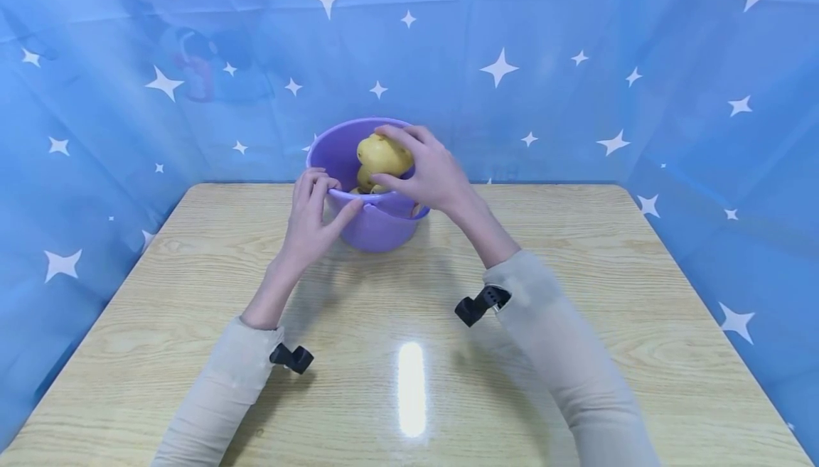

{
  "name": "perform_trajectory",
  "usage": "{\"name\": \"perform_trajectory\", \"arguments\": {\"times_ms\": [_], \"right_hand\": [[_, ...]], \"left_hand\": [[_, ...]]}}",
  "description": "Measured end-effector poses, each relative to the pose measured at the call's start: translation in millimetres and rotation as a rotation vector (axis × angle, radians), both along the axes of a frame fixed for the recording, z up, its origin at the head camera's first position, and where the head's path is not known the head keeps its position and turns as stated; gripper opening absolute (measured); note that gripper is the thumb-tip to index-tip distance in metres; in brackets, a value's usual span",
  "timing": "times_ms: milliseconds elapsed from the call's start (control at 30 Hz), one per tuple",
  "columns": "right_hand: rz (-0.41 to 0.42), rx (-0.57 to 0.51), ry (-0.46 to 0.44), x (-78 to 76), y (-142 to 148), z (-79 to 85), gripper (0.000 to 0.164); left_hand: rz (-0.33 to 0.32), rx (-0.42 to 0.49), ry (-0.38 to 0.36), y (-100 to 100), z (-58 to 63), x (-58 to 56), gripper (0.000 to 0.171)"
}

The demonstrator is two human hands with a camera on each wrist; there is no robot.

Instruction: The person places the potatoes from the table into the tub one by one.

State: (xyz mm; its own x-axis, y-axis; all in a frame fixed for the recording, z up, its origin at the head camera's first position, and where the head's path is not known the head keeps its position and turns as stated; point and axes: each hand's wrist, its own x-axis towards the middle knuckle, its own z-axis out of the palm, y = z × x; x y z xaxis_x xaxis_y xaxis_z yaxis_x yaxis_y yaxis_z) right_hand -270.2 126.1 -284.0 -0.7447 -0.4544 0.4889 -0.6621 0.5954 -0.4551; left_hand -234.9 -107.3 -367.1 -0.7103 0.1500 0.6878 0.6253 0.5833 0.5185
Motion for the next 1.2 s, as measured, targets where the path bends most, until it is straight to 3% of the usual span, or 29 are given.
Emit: {"name": "perform_trajectory", "arguments": {"times_ms": [400, 967, 1200], "right_hand": [[0.031, 0.014, -0.021, -2.2, -1.8, -11.0, 0.070], [0.051, 0.003, 0.037, -2.8, -0.9, -17.8, 0.069], [0.049, -0.017, 0.098, -1.3, 1.3, -17.8, 0.060]], "left_hand": [[-0.003, 0.005, -0.009, 0.7, 0.2, 0.9, 0.041], [0.001, 0.002, -0.001, -0.2, 0.8, 1.2, 0.043], [0.010, -0.019, -0.010, -1.2, 3.6, 2.4, 0.044]]}}
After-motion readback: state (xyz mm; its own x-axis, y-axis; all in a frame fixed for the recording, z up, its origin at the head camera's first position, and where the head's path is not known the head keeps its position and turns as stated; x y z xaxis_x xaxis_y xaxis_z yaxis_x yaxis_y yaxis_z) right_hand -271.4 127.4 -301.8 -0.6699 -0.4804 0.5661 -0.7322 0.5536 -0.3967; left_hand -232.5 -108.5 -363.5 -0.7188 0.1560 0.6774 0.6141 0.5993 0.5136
